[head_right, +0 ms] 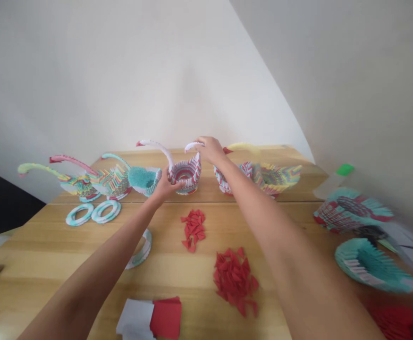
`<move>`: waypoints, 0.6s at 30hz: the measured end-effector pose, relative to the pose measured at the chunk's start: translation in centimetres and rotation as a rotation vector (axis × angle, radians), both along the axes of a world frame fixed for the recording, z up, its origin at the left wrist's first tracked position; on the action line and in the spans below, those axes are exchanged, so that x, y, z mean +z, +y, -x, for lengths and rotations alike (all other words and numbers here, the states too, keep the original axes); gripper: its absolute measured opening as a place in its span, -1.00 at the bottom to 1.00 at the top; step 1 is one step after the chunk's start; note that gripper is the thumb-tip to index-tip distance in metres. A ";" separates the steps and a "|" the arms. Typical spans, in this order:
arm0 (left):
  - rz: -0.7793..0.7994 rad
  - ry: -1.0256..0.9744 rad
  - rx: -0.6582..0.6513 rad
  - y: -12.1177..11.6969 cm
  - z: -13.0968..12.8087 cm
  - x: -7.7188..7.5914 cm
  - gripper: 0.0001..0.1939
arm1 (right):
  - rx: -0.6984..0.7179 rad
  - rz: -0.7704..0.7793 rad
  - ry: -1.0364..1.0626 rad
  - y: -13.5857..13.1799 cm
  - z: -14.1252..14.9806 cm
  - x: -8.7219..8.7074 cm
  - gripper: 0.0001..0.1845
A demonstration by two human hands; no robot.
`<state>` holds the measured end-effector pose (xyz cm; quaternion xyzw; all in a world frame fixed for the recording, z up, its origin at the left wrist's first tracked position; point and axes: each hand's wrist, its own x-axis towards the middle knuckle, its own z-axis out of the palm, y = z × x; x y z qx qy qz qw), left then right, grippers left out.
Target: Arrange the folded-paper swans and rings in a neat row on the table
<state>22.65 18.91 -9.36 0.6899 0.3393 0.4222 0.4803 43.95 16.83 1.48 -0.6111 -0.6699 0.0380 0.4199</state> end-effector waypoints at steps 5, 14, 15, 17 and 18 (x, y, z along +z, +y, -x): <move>-0.031 0.033 0.004 0.4 -0.1 -0.3 -0.03 | 0.005 0.010 -0.007 0.2 0.1 -0.1 -0.68; 0.061 -0.087 -0.034 -0.6 -0.3 0.2 0.01 | 0.013 0.016 -0.017 0.3 0.2 0.0 -0.70; 0.063 -0.083 -0.021 -0.6 -0.3 0.1 -0.05 | 0.014 0.023 -0.029 0.3 0.1 0.0 -0.70; 0.048 -0.062 0.014 -0.4 -0.4 0.0 -0.15 | 0.020 0.038 -0.060 0.3 0.1 0.1 -0.70; 0.033 -0.050 0.028 -0.3 -0.5 -0.2 -0.19 | 0.021 0.046 -0.075 0.3 0.1 0.2 -0.70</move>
